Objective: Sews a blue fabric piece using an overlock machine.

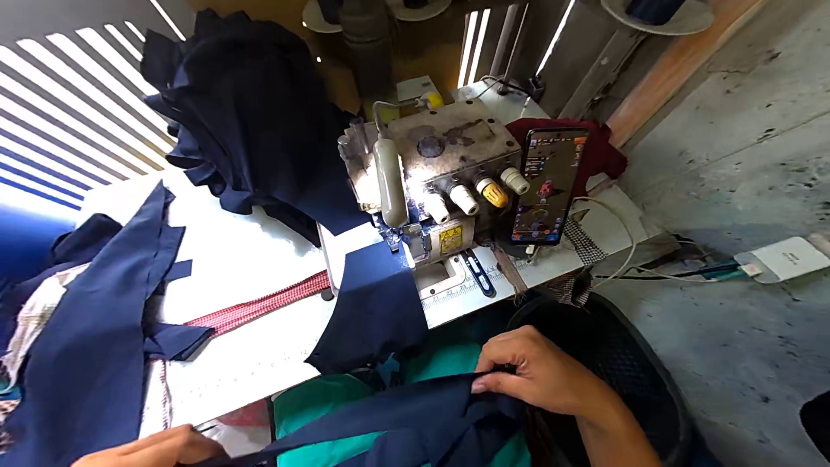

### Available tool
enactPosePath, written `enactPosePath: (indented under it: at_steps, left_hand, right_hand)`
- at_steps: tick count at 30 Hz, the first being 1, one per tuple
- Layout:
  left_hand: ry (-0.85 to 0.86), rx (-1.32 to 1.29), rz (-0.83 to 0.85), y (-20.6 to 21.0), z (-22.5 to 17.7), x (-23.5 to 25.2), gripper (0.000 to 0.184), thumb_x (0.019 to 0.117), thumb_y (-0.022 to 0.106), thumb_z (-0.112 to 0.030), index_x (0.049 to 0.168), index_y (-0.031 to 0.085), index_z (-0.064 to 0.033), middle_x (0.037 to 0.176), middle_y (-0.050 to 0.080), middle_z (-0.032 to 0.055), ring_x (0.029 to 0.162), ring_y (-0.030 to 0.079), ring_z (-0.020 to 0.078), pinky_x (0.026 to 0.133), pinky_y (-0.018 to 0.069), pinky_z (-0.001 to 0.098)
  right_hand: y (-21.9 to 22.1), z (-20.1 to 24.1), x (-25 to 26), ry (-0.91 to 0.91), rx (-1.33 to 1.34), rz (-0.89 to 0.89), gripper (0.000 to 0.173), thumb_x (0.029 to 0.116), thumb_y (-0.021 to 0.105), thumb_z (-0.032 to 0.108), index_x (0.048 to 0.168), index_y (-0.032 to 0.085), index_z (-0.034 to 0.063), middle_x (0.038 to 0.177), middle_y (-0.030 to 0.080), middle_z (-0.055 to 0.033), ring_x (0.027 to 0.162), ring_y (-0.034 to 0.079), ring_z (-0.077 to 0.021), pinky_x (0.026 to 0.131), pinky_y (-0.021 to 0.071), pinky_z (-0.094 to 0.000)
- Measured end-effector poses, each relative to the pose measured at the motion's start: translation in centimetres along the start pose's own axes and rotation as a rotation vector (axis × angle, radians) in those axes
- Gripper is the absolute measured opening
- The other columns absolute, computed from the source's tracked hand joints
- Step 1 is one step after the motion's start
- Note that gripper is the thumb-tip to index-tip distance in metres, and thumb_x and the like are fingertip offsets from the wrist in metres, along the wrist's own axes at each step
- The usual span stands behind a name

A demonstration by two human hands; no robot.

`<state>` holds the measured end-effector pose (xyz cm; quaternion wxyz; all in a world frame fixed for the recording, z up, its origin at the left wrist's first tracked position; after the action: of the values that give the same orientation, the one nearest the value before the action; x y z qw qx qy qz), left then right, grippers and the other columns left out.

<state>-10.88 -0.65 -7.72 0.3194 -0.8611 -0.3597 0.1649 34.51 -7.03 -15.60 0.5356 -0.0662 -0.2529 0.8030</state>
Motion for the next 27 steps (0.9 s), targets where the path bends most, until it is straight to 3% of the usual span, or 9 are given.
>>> enactPosePath:
  at_steps: [4, 10, 12, 13, 14, 16, 20, 23, 27]
  left_hand:
    - [0.130, 0.267, -0.240, -1.2, 0.5, 0.9, 0.013, 0.0964, 0.067, -0.017, 0.101, 0.079, -0.0124, 0.109, 0.073, 0.0093, 0.111, 0.065, 0.0224, 0.100, 0.0491, 0.0439]
    - [0.210, 0.530, -0.755, 0.6, -0.3, 1.3, 0.013, 0.0940, 0.071, -0.013, 0.100, 0.081, -0.0187, 0.107, 0.069, 0.0145, 0.106, 0.061, 0.0298, 0.092, 0.0459, 0.0449]
    - [0.254, 0.454, -0.714, 1.5, -0.8, 1.6, 0.015, 0.0960, 0.070, -0.016, 0.104, 0.080, -0.0232, 0.112, 0.069, 0.0096, 0.109, 0.061, 0.0258, 0.095, 0.0466, 0.0429]
    - [0.278, 0.400, -0.651, 2.3, -2.1, 2.6, 0.017, 0.0982, 0.067, -0.020, 0.107, 0.079, -0.0279, 0.119, 0.068, 0.0035, 0.116, 0.059, 0.0214, 0.101, 0.0447, 0.0405]
    - [0.310, 0.331, -0.588, 3.6, -4.1, 4.1, 0.014, 0.0996, 0.067, -0.024, 0.106, 0.077, -0.0315, 0.124, 0.066, -0.0035, 0.122, 0.056, 0.0155, 0.106, 0.0426, 0.0361]
    - [0.402, 0.169, -0.458, 7.6, -6.9, 7.2, 0.009, 0.0995, 0.067, -0.027, 0.098, 0.075, -0.0314, 0.132, 0.065, -0.0094, 0.130, 0.054, 0.0116, 0.110, 0.0432, 0.0330]
    - [0.550, 0.016, -0.251, 13.6, -8.4, 10.3, 0.012, 0.0984, 0.069, -0.025, 0.089, 0.075, -0.0216, 0.146, 0.059, -0.0012, 0.145, 0.043, 0.0219, 0.120, 0.0366, 0.0433]
    - [0.552, 0.009, -0.274, 14.6, -8.3, 10.7, 0.014, 0.0980, 0.070, -0.024, 0.085, 0.075, -0.0208, 0.150, 0.056, -0.0024, 0.149, 0.038, 0.0220, 0.123, 0.0317, 0.0449]
    - [0.504, -0.064, -0.337, 15.2, -7.0, 9.4, 0.013, 0.0962, 0.071, -0.021, 0.083, 0.073, -0.0217, 0.149, 0.057, -0.0018, 0.148, 0.039, 0.0242, 0.122, 0.0345, 0.0442]
  right_hand:
    - [0.5, -0.6, 2.1, 0.066, -0.003, 0.525, 0.030, 0.0949, 0.073, 0.029, 0.078, 0.069, 0.0045, 0.064, 0.061, -0.0042, 0.061, 0.058, -0.0142, 0.057, 0.0449, -0.0355]
    - [3.5, -1.1, 2.1, 0.185, 0.026, 0.579, 0.032, 0.0979, 0.069, 0.029, 0.079, 0.066, 0.0037, 0.065, 0.058, -0.0051, 0.062, 0.055, -0.0152, 0.058, 0.0430, -0.0364]
    - [4.3, -1.2, 1.1, 0.202, -0.007, 0.475, 0.023, 0.0963, 0.071, 0.027, 0.092, 0.072, 0.0046, 0.082, 0.069, -0.0078, 0.078, 0.065, -0.0182, 0.071, 0.0519, -0.0402]
    - [4.5, -1.0, 0.9, 0.197, -0.018, 0.383, 0.026, 0.0946, 0.074, 0.028, 0.109, 0.075, 0.0067, 0.106, 0.074, -0.0091, 0.102, 0.070, -0.0197, 0.091, 0.0561, -0.0422]
    - [4.7, -0.6, 1.1, 0.173, 0.022, 0.274, 0.037, 0.0935, 0.075, 0.031, 0.122, 0.072, 0.0080, 0.127, 0.070, -0.0100, 0.121, 0.064, -0.0204, 0.105, 0.0527, -0.0421]
    - [5.0, 0.8, 2.3, 0.083, 0.197, 0.067, 0.056, 0.0957, 0.068, 0.048, 0.133, 0.067, 0.0069, 0.142, 0.062, -0.0096, 0.132, 0.058, -0.0176, 0.109, 0.0514, -0.0375]
    - [5.9, 2.4, 3.6, 0.046, 0.606, 0.144, 0.061, 0.1013, 0.050, 0.060, 0.117, 0.073, 0.0054, 0.119, 0.073, -0.0018, 0.114, 0.065, -0.0057, 0.100, 0.0532, -0.0280]
    - [6.7, 3.1, 3.3, 0.184, 0.741, -0.010, 0.016, 0.0956, 0.071, 0.018, 0.100, 0.075, 0.0024, 0.092, 0.074, 0.0000, 0.086, 0.069, -0.0026, 0.079, 0.0580, -0.0212]
    - [6.1, 3.8, 2.5, 0.186, 0.668, -0.208, 0.007, 0.0911, 0.075, 0.009, 0.096, 0.074, 0.0034, 0.087, 0.073, -0.0002, 0.077, 0.068, -0.0033, 0.072, 0.0587, -0.0191]
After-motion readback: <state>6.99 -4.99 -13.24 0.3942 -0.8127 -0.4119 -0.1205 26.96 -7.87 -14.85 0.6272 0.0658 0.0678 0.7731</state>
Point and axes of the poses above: each hand's wrist, its own x-axis towards the middle knuckle, its own y-axis out of the palm, z = x × y, the point moved 3 cm from there along x, towards the middle knuckle
